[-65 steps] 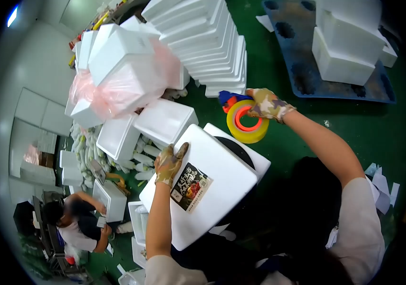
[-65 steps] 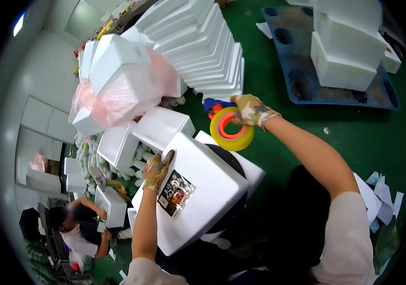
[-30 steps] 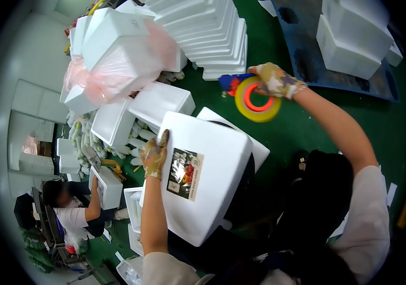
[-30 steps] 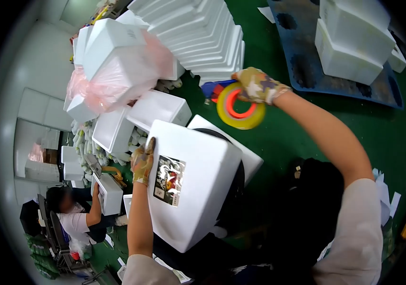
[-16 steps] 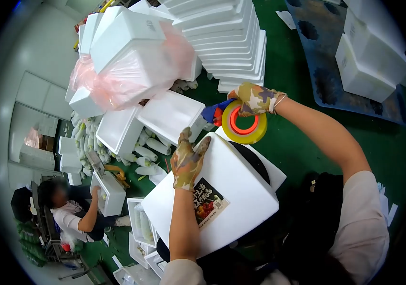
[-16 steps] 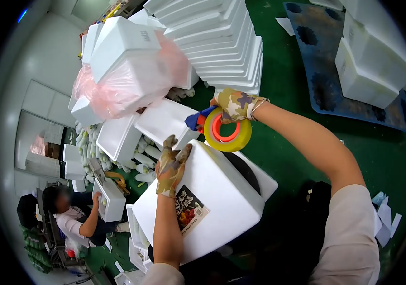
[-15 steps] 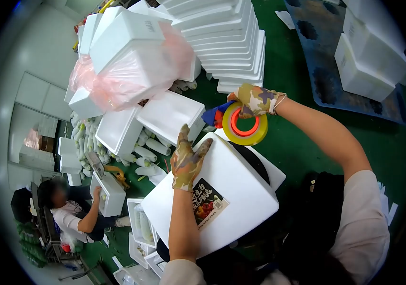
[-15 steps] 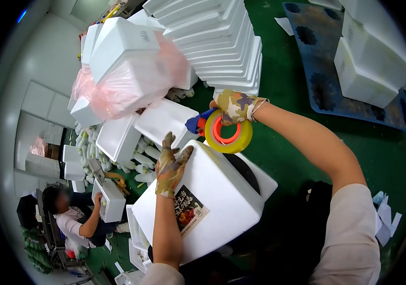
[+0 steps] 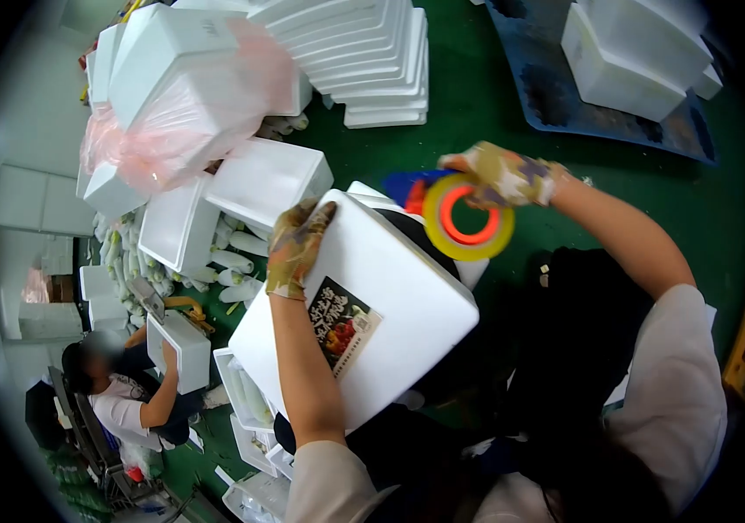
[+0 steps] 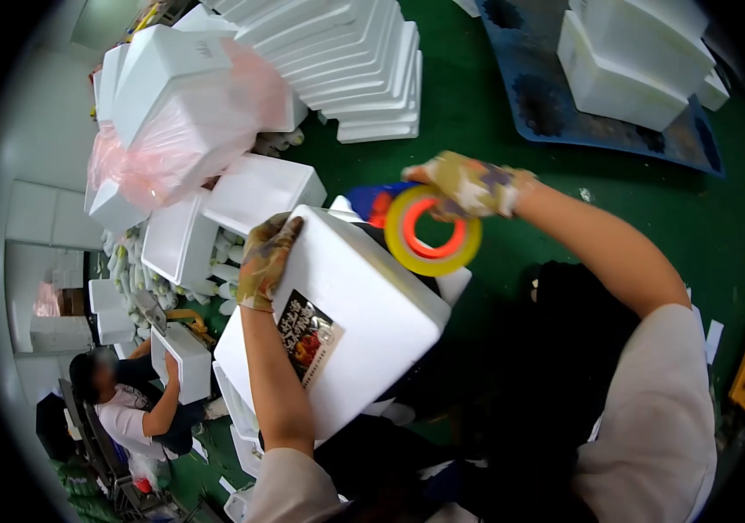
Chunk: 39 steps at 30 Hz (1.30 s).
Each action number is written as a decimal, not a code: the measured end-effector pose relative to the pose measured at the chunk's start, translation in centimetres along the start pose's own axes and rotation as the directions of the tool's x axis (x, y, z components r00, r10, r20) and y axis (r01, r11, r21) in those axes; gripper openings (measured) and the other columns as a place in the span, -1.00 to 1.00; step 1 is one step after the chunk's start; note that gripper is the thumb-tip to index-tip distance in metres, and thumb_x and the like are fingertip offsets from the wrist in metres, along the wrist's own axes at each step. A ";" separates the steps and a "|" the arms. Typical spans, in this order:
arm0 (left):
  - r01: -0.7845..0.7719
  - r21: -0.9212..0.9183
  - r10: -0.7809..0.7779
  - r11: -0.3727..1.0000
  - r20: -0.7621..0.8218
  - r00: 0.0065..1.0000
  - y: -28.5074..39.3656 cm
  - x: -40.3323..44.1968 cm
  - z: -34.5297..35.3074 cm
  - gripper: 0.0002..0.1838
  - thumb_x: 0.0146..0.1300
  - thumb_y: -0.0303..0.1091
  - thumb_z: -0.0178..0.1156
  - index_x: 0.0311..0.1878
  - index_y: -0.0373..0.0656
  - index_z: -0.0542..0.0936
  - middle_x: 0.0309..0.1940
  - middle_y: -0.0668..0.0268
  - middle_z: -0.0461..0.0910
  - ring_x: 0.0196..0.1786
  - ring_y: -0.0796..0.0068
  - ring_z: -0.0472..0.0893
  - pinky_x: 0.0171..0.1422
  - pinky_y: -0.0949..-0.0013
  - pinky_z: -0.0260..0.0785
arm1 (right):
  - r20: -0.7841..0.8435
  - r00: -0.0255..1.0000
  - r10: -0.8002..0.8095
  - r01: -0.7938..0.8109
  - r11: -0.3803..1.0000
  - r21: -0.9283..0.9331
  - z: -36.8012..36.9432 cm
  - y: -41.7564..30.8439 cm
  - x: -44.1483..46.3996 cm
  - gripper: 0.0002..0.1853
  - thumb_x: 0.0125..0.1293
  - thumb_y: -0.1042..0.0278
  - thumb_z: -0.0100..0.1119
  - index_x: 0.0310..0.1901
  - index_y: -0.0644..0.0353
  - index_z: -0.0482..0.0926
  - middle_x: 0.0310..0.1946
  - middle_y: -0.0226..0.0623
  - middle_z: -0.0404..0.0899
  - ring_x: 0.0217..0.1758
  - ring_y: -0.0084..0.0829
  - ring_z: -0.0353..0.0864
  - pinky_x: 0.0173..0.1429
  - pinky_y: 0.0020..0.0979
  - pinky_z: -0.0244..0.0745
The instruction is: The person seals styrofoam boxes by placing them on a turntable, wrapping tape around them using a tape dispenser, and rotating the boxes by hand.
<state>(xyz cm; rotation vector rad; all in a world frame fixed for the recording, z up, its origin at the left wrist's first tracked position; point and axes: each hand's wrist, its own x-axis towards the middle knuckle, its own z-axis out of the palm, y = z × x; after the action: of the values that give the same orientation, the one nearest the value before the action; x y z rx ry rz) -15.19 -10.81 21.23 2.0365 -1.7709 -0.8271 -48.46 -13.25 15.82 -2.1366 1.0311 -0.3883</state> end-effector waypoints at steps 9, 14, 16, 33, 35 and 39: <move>-0.079 0.175 0.154 0.981 -0.476 0.866 -4.5 -0.6 0.1 -0.55 0.29 -0.10 0.20 0.10 -0.23 0.56 -0.02 -0.02 0.60 0.08 0.00 0.55 0.21 0.18 0.35 | -0.180 0.952 0.248 -0.242 0.969 0.052 1.7 -6.2 -14.6 -0.51 -0.04 0.44 0.24 0.02 0.29 0.50 -0.24 0.07 0.61 -0.16 0.05 0.61 -0.07 -0.24 0.52; -0.649 0.258 0.606 0.716 0.232 0.761 -4.1 -16.3 0.1 -0.16 0.03 -0.07 0.39 0.38 -0.13 0.31 0.40 -0.03 0.20 0.46 -0.13 0.13 0.52 -0.01 -0.06 | -0.306 0.930 0.206 -0.211 0.977 0.017 4.4 -7.0 -14.9 -0.49 -0.04 0.43 0.25 0.05 0.31 0.50 -0.24 0.08 0.62 -0.16 0.03 0.63 -0.05 -0.22 0.54; -0.714 0.423 0.541 0.557 0.467 0.699 -2.4 -22.5 -0.1 -0.12 0.01 0.14 0.30 0.39 -0.05 0.33 0.46 0.03 0.11 0.53 -0.06 0.01 0.57 -0.06 -0.25 | -0.362 0.914 0.182 -0.190 0.982 0.013 6.1 -7.4 -15.7 -0.49 -0.03 0.42 0.27 0.05 0.30 0.51 -0.24 0.07 0.63 -0.16 0.01 0.64 -0.04 -0.23 0.55; -0.180 0.495 0.366 0.850 -0.311 0.877 5.6 -12.9 10.9 -0.32 0.31 -0.05 0.03 0.42 -0.17 0.21 0.43 -0.15 0.11 0.49 -0.14 0.08 0.50 -0.13 -0.12 | -0.326 0.938 0.121 -0.176 0.974 -0.144 2.7 -8.6 -20.7 -0.49 0.01 0.46 0.22 0.08 0.33 0.48 -0.23 0.07 0.62 -0.16 0.03 0.63 -0.06 -0.21 0.56; -0.135 0.459 0.361 0.878 -0.452 0.816 6.6 -8.0 11.5 -0.41 0.35 -0.09 -0.02 0.36 -0.18 0.28 0.39 -0.12 0.19 0.46 -0.10 0.14 0.47 -0.12 -0.05 | -0.260 0.942 0.213 -0.252 0.959 -0.126 2.1 -9.2 -21.7 -0.50 -0.02 0.47 0.23 0.06 0.27 0.50 -0.20 0.05 0.63 -0.13 0.05 0.62 -0.04 -0.20 0.55; -0.053 0.476 0.327 0.878 -0.514 0.793 6.6 -0.6 10.1 -0.46 0.41 -0.02 -0.17 0.30 -0.14 0.36 0.34 -0.02 0.30 0.40 -0.04 0.23 0.40 -0.18 0.03 | -0.352 0.889 0.292 -0.317 0.948 -0.014 2.0 -6.8 -23.1 -0.50 -0.02 0.46 0.27 0.04 0.33 0.51 -0.21 0.09 0.62 -0.13 0.06 0.62 -0.01 -0.19 0.55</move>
<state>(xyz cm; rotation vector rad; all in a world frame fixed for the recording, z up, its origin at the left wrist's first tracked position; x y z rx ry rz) -26.62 -10.07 17.37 1.9934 -1.8397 0.2965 -58.23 8.36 20.26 -1.9606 1.5789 -0.5943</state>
